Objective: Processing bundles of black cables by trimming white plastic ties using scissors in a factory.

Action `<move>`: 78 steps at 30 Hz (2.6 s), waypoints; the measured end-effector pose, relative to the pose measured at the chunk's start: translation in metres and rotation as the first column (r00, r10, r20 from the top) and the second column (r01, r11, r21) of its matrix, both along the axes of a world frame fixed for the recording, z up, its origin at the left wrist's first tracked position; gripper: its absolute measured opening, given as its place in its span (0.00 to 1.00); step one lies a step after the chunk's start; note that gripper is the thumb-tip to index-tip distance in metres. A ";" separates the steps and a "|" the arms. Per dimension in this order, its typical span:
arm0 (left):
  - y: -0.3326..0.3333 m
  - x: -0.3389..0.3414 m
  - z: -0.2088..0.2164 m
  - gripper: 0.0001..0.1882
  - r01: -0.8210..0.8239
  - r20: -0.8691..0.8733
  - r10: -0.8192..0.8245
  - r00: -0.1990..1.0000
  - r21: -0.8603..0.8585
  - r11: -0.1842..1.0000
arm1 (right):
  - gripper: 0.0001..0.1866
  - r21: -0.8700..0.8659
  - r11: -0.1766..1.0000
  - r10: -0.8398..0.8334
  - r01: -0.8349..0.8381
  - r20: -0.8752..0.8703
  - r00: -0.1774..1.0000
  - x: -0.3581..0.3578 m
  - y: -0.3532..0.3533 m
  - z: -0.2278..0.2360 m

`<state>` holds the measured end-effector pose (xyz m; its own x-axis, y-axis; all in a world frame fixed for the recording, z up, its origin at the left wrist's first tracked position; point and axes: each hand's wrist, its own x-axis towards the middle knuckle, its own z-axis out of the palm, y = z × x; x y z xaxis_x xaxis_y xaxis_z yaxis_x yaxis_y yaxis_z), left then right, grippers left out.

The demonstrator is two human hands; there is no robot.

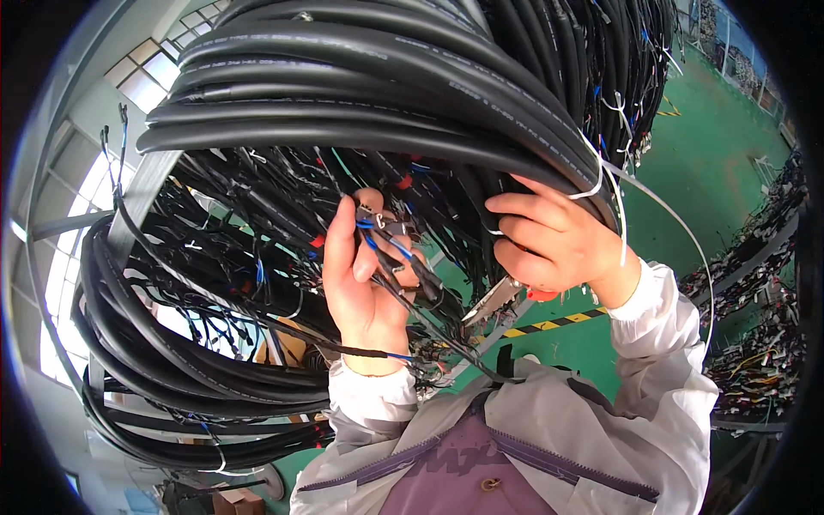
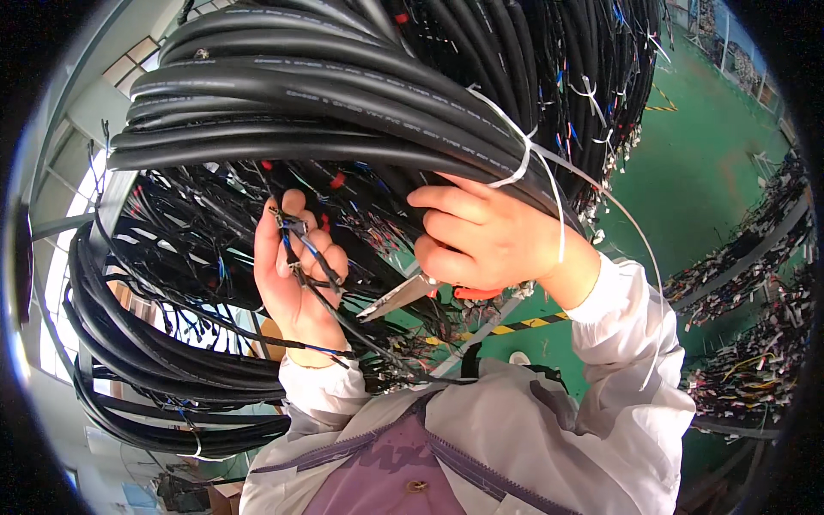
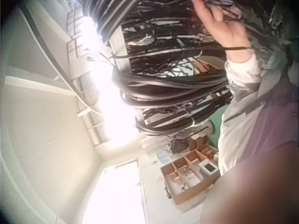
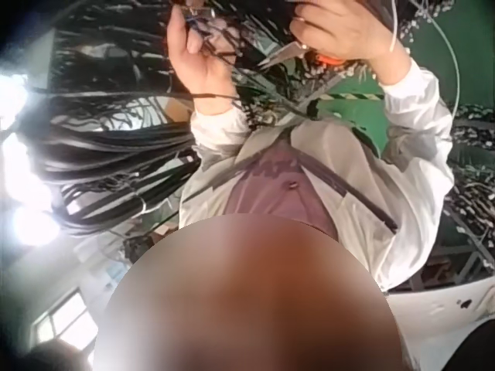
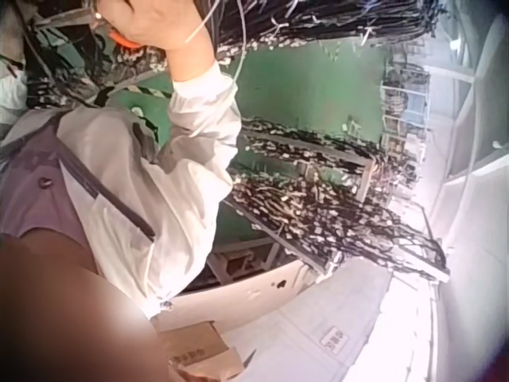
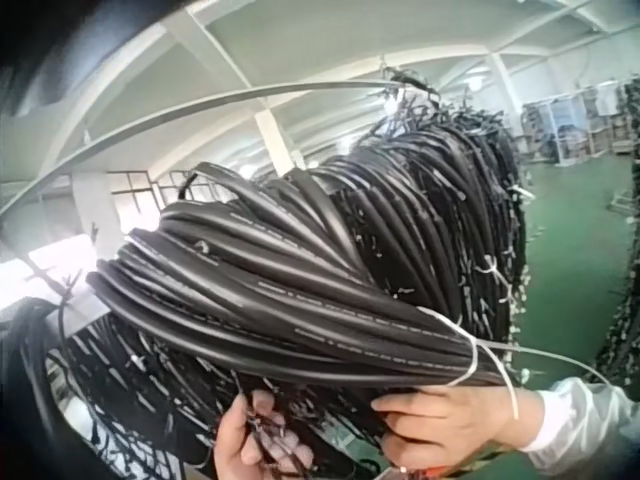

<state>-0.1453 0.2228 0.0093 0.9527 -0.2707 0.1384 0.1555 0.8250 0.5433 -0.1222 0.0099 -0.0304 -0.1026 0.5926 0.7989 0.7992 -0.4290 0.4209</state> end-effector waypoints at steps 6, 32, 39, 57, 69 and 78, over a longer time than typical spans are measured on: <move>-0.002 0.004 -0.005 0.09 0.146 0.090 -0.133 0.987 -0.152 0.977 | 0.09 0.018 1.000 0.006 -0.006 -0.025 1.000 -0.004 -0.001 -0.001; -0.007 0.009 -0.007 0.03 0.216 0.112 -0.188 0.976 -0.353 0.910 | 0.07 0.040 0.993 0.121 -0.115 -0.202 0.972 -0.008 0.007 -0.008; -0.008 0.009 -0.007 0.11 0.063 0.010 -0.062 0.998 -0.190 0.980 | 0.07 0.053 0.987 0.160 -0.152 -0.216 0.963 -0.010 0.008 -0.006; -0.032 0.017 -0.098 0.16 -0.744 0.702 -0.326 0.633 0.668 -0.006 | 0.19 0.253 0.936 0.334 -0.246 -0.407 0.850 -0.025 0.039 0.006; 0.083 -0.031 -0.040 0.12 -0.697 0.622 -0.430 0.655 0.716 -0.026 | 0.19 -0.211 0.935 -0.345 0.286 -0.345 0.873 -0.022 0.064 0.029; 0.101 0.018 -0.048 0.44 -0.761 0.767 0.243 0.593 0.633 -0.142 | 0.16 -0.277 0.891 -0.436 0.360 -0.300 0.848 -0.020 0.058 0.025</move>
<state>-0.1269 0.3242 -0.0384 0.8075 0.1373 0.5737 -0.3925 -0.6010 0.6963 -0.1420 0.0684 -0.0058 0.4363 0.6745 0.5956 0.6872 -0.6771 0.2633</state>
